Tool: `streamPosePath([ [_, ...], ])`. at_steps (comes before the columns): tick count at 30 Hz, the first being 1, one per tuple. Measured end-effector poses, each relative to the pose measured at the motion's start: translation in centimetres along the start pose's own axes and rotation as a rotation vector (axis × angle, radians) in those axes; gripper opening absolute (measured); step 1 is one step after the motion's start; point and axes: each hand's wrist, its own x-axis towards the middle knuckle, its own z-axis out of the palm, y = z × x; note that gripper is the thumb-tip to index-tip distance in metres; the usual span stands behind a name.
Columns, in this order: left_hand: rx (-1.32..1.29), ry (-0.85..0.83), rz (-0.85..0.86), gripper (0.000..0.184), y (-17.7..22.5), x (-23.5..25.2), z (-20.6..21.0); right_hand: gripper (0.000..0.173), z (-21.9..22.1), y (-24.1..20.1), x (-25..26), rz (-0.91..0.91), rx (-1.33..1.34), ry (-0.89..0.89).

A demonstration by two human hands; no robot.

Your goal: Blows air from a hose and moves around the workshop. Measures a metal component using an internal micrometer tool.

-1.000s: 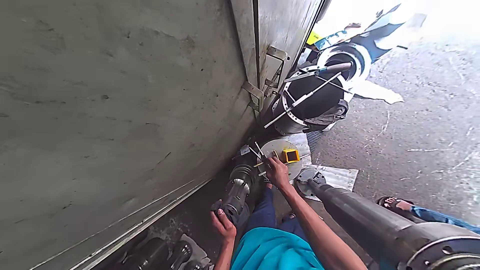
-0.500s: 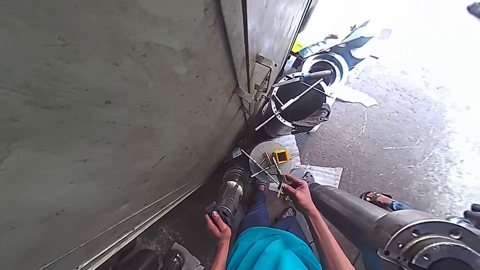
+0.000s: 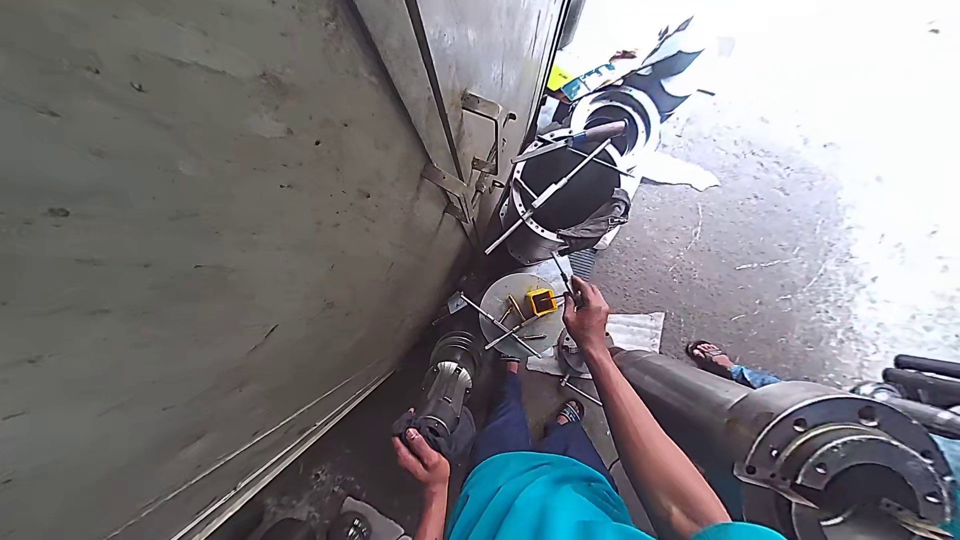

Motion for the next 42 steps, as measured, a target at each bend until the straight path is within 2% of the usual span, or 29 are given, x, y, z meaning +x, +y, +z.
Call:
streamPosePath([
  [6, 0.007, 0.001, -0.011, 0.053, 0.0, -0.1, 0.1, 0.039, 2.9, -0.1, -0.3, -0.151, -0.085, -0.087],
  [10, 0.007, 0.016, -0.028, 0.052, 0.2, -0.1, 0.1, 0.039, 3.2, 0.0, -0.7, -0.144, -0.060, -0.087],
  [14, -0.009, 0.014, -0.022, 0.051, 0.2, -0.1, 0.1, 0.041, 1.1, -0.5, -1.0, -0.041, 0.001, 0.026],
  [17, -0.064, -0.004, -0.054, 0.052, 0.4, 0.1, 0.1, 0.039, -0.9, -1.4, -1.5, -0.040, 0.021, 0.120],
  [20, -0.166, -0.212, -0.063, 0.061, 0.0, 0.7, -1.8, 0.039, -1.5, -1.2, -1.5, -0.004, 0.029, 0.050],
  [23, -0.018, -0.418, -0.038, 0.069, 0.3, 1.9, -5.3, 0.039, -1.7, -1.4, -0.9, 0.001, 0.052, 0.025],
  [26, 0.059, -0.526, -0.029, 0.078, 0.6, 3.1, -8.6, 0.041, -1.8, -1.8, -0.6, -0.038, 0.070, 0.031],
  [29, -0.031, -0.435, -0.047, 0.073, 1.1, 3.8, -10.1, 0.040, -1.6, -1.5, -1.1, 0.016, 0.088, 0.041],
  [32, -0.077, -0.327, 0.094, 0.066, 3.0, 4.2, -10.3, 0.039, -2.3, -1.8, -1.7, 0.165, 0.191, 0.037],
  [35, -0.062, -0.278, 0.295, 0.062, 6.8, 4.7, -8.6, 0.040, -5.3, -2.7, -2.7, 0.376, 0.358, 0.023],
  [38, -0.173, -0.348, 0.392, 0.058, 11.6, 4.1, -5.6, 0.038, -10.7, -4.8, -5.3, 0.616, 0.682, 0.125],
  [40, -0.315, -0.445, 0.407, 0.057, 15.0, 3.3, -3.5, 0.035, -14.8, -6.7, -7.3, 0.683, 0.984, 0.202],
  [42, -0.436, -0.580, 0.454, 0.058, 18.1, 2.1, -1.5, 0.035, -19.9, -8.2, -9.7, 0.651, 1.155, 0.260],
])
